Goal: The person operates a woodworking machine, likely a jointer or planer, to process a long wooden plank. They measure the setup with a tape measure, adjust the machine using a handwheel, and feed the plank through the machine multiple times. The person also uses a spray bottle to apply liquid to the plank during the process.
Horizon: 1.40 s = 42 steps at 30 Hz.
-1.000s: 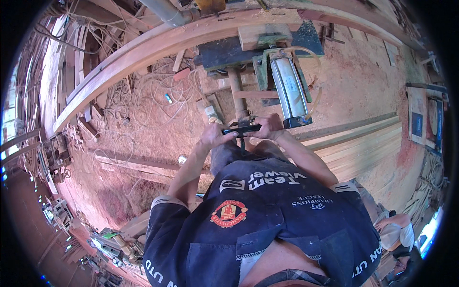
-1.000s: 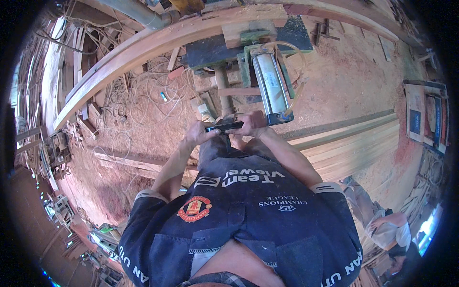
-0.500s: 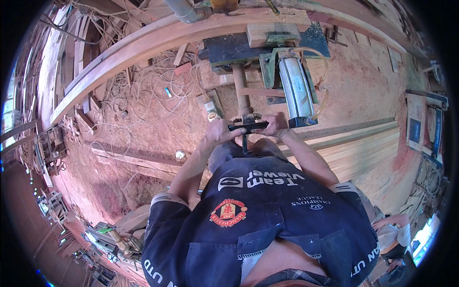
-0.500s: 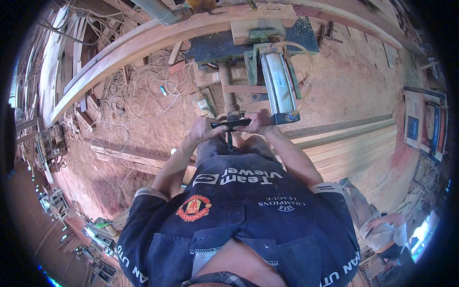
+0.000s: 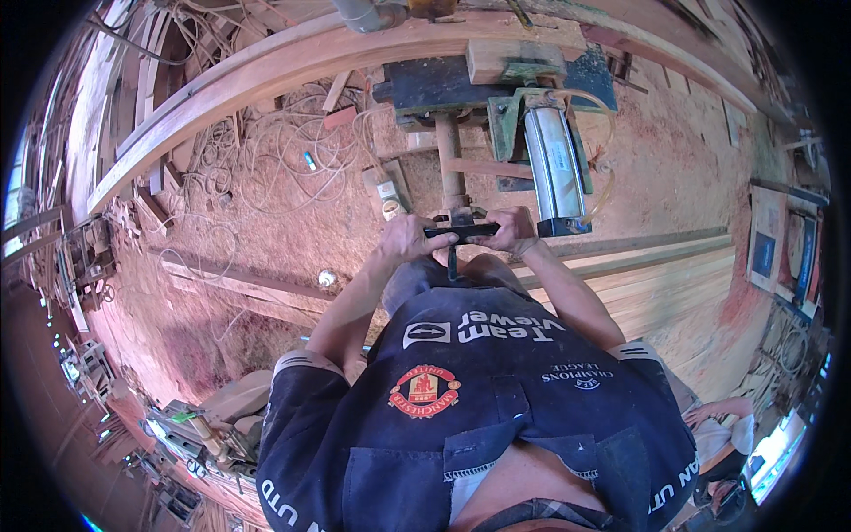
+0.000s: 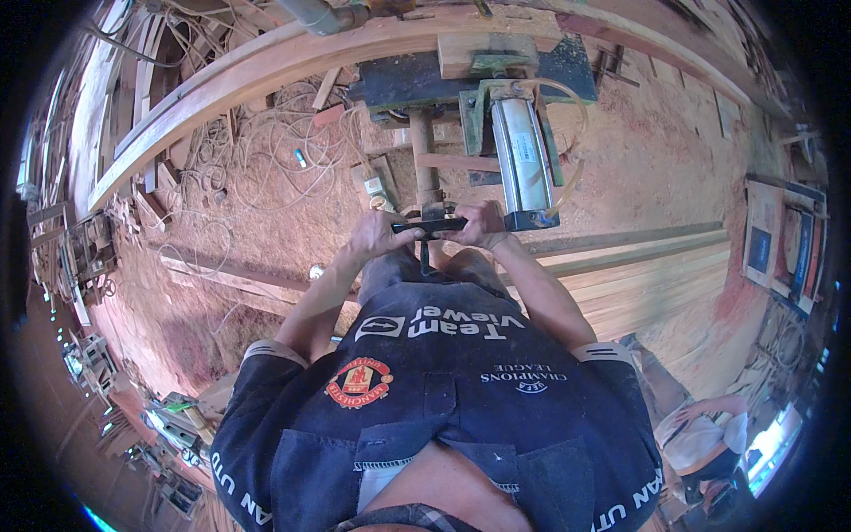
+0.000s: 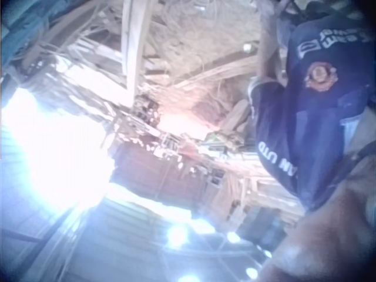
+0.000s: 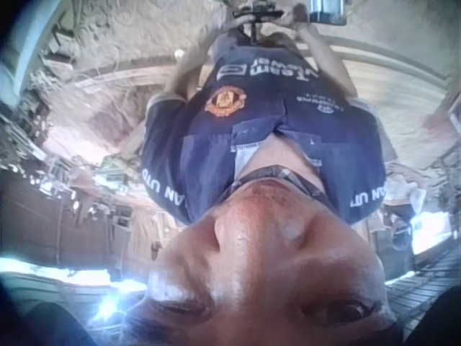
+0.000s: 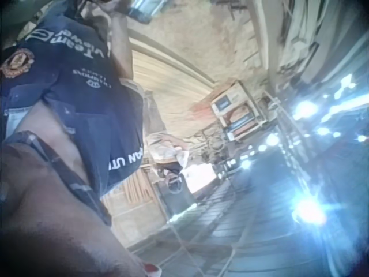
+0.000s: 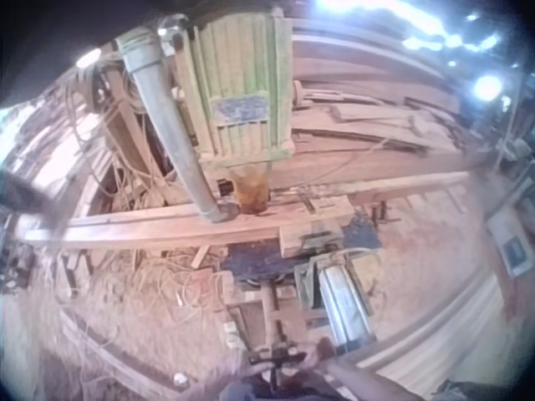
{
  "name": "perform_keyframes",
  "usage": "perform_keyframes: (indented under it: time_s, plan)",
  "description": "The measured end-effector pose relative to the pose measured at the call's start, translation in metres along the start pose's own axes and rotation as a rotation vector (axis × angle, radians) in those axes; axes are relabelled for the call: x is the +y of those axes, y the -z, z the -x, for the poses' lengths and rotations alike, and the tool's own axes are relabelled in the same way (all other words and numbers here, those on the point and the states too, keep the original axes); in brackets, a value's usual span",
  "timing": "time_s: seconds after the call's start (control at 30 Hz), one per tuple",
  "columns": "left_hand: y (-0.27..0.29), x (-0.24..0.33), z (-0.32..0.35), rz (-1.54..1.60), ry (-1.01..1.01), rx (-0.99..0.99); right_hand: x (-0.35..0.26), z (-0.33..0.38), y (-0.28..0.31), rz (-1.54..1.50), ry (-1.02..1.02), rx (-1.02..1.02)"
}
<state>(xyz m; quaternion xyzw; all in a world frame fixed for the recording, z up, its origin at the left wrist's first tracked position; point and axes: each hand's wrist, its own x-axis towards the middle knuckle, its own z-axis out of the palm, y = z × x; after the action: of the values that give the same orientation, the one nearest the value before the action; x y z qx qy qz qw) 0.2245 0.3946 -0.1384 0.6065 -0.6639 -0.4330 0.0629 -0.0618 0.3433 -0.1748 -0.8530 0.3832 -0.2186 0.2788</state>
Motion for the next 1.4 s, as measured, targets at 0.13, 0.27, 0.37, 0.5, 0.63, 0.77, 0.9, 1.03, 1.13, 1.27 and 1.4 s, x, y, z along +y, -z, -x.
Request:
perform_keyframes:
  time_s: [0.13,0.27,0.37,0.5,0.63,0.77,0.9,1.03,1.13,1.27,1.4]
  plan:
    - [0.004,0.003,0.0,0.005,0.021,-0.015,-0.002,-0.001,0.001,-0.001,-0.005,-0.004]
    - [0.006,0.003,0.0,-0.008,0.065,-0.054,-0.003,-0.002,0.0,-0.011,0.02,0.034]
    - [0.003,0.001,-0.001,-0.009,0.001,-0.005,-0.002,-0.001,-0.002,-0.017,0.004,0.025]
    - [0.001,-0.002,-0.004,-0.041,-0.009,-0.036,0.001,0.001,-0.004,-0.001,-0.02,0.013]
    - [0.005,0.003,-0.002,-0.039,-0.035,-0.025,0.003,0.003,-0.008,0.036,-0.092,-0.025]
    - [0.009,0.008,-0.001,-0.047,-0.056,-0.025,0.005,0.005,-0.013,-0.036,-0.073,0.049]
    - [0.008,0.009,-0.002,-0.025,-0.059,-0.024,0.008,0.005,-0.017,-0.066,-0.107,0.003]
    - [0.006,0.006,-0.003,-0.064,-0.054,-0.041,0.009,0.006,-0.019,-0.062,-0.074,0.06]
    - [0.007,0.005,-0.002,-0.061,-0.033,-0.048,0.008,0.006,-0.019,-0.031,-0.084,0.052]
    - [0.008,0.006,-0.003,-0.082,-0.046,-0.053,0.007,0.005,-0.018,-0.03,-0.082,0.059]
    - [0.009,0.01,-0.001,-0.08,-0.016,-0.046,0.004,0.004,-0.014,-0.054,-0.087,0.072]
